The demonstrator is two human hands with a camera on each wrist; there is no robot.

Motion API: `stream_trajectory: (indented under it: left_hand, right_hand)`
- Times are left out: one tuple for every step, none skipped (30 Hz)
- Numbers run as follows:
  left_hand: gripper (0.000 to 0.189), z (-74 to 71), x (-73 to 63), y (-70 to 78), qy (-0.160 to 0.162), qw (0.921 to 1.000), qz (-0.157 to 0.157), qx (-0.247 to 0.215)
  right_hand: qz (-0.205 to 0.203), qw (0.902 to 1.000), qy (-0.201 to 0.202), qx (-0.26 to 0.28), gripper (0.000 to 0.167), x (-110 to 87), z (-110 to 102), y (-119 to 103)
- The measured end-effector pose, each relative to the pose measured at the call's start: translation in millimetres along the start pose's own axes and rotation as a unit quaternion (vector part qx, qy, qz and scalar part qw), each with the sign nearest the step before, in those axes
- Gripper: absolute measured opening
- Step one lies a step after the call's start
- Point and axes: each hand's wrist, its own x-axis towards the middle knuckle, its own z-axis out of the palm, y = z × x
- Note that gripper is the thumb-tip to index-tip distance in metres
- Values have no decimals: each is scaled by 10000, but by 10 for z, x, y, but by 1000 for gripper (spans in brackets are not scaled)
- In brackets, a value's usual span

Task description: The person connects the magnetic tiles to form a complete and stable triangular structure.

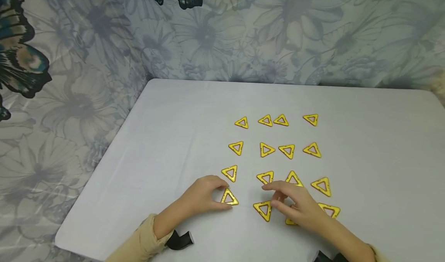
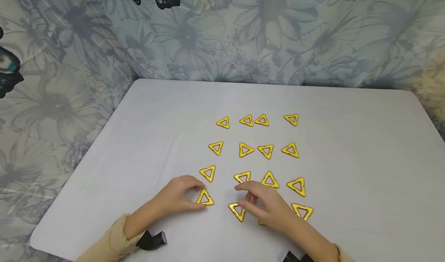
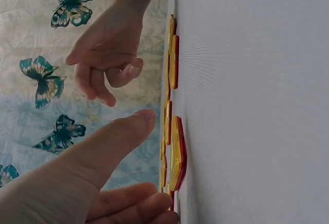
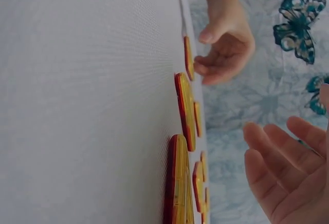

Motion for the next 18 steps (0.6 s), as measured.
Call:
stream_trajectory:
  left_hand:
    - [42,1,-6,3,-65,9999,-54,73]
    - [42,1,-11,9,-120,9998,-109,130]
    - [42,0,-14,13,-177,9996,-159,169]
    - [42,-1,-16,16,-229,9993,-199,217]
    - [42,-2,-17,15,-270,9990,-221,267]
    - [42,-5,-17,13,-316,9987,-239,327]
    - [42,-8,-18,10,-346,9984,-235,388]
    - [42,-15,-21,9,-369,9981,-228,443]
    - [42,-22,-23,4,-389,9978,-213,495]
    - [42,-29,-25,0,-399,9976,-188,526]
    - [42,-34,-27,-5,-409,9975,-160,549]
    - [42,-38,-27,-10,-418,9976,-128,539]
    - [41,-40,-25,-14,-412,9979,-87,490]
    - [41,-37,-20,-19,-413,9982,-57,441]
    - [41,-33,-12,-23,-414,9985,-20,371]
    - [40,-25,-3,-26,-426,9987,17,296]
    - [40,-16,5,-28,-450,9987,47,240]
    - [39,-6,12,-30,-466,9987,71,180]
  right_hand:
    - [-50,10000,-48,-10,31,5,5,7]
    - [-111,9999,-68,-47,31,7,11,14]
    - [-157,9998,-73,-98,32,9,14,20]
    - [-224,9996,-62,-164,32,13,18,28]
    - [-289,9992,-41,-254,31,18,22,34]
    - [-338,9988,-34,-365,30,23,26,41]
    - [-398,9981,-20,-478,29,30,31,48]
    - [-424,9971,-31,-628,30,37,38,54]
    - [-462,9960,-53,-765,32,44,45,60]
    - [-459,9948,-94,-902,35,50,52,68]
    - [-438,9936,-150,-1029,37,54,58,73]
    - [-422,9923,-207,-1146,40,55,64,81]
    - [-428,9911,-250,-1232,42,53,68,87]
    - [-413,9900,-300,-1317,44,48,69,94]
    - [-426,9892,-329,-1362,45,41,67,101]
    - [-432,9886,-340,-1402,46,30,63,110]
    - [-469,9881,-332,-1424,47,18,59,117]
    - [-494,9878,-330,-1440,47,6,54,126]
